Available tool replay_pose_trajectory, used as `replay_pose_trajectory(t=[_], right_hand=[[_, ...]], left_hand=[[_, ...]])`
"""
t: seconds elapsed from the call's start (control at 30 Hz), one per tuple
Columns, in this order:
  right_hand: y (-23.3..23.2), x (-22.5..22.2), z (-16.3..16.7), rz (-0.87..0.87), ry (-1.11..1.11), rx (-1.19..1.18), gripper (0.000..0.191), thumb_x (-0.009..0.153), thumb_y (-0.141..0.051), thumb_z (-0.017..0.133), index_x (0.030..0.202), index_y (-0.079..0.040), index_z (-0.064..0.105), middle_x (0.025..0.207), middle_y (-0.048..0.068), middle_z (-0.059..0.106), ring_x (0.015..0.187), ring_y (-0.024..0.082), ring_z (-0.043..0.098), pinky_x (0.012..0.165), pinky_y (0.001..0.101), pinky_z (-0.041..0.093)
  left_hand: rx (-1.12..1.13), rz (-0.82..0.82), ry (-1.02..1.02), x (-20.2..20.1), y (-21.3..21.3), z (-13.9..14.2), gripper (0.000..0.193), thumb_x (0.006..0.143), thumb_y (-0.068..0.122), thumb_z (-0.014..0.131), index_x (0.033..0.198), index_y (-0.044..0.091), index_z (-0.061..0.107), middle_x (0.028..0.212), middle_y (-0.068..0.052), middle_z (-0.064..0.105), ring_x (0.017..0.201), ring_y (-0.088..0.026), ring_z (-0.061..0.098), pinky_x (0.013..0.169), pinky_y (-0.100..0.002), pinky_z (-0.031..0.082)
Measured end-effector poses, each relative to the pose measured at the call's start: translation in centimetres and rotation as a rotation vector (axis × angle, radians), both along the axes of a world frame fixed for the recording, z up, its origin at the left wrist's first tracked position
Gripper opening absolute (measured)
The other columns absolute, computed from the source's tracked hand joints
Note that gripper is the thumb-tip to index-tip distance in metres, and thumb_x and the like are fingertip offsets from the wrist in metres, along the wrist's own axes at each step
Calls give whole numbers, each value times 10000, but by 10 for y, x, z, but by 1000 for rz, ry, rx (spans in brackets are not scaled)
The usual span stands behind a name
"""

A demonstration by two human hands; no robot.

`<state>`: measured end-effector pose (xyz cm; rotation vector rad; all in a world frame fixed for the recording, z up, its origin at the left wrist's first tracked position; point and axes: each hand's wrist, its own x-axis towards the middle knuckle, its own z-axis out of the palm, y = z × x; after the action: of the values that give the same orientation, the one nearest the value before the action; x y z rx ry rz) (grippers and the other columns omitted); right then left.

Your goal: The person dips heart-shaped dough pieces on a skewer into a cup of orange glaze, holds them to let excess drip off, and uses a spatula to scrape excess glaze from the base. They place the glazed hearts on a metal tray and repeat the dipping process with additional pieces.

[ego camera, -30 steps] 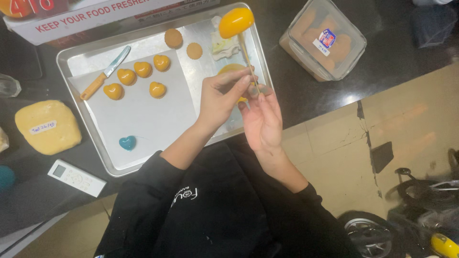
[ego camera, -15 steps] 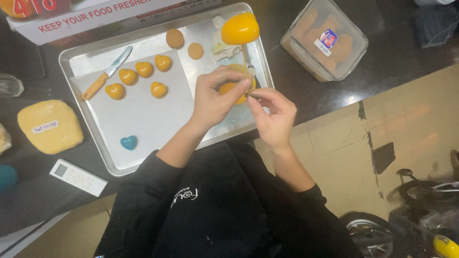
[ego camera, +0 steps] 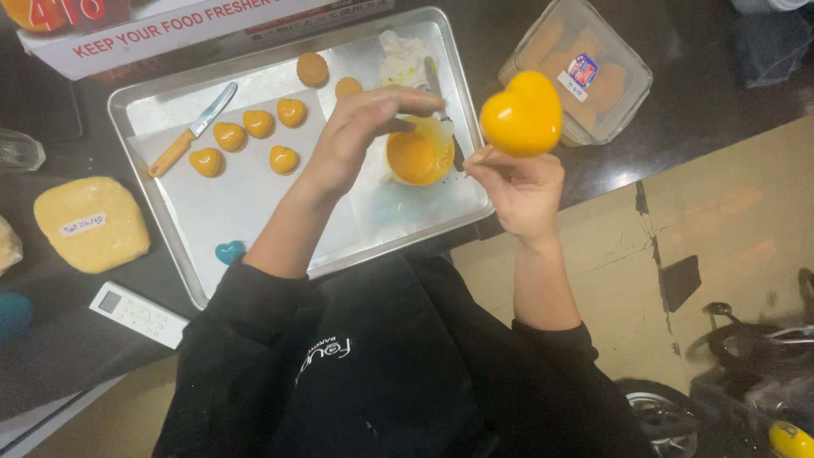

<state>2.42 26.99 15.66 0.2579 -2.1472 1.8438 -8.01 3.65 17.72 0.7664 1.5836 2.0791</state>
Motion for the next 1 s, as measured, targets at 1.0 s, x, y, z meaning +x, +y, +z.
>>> replay_pose_trajectory(t=[1.0], right_hand=[[17,-15,2,98,-25,-57,152,929,104,712,1059,28,690,974,91,726,924,165,691,869,309,569]], left_hand=[[90,-224,237,10,17,37,657,1153,599,259,1295,108,671,1642,-107,386,1594,-300,303,1329,-473,184]])
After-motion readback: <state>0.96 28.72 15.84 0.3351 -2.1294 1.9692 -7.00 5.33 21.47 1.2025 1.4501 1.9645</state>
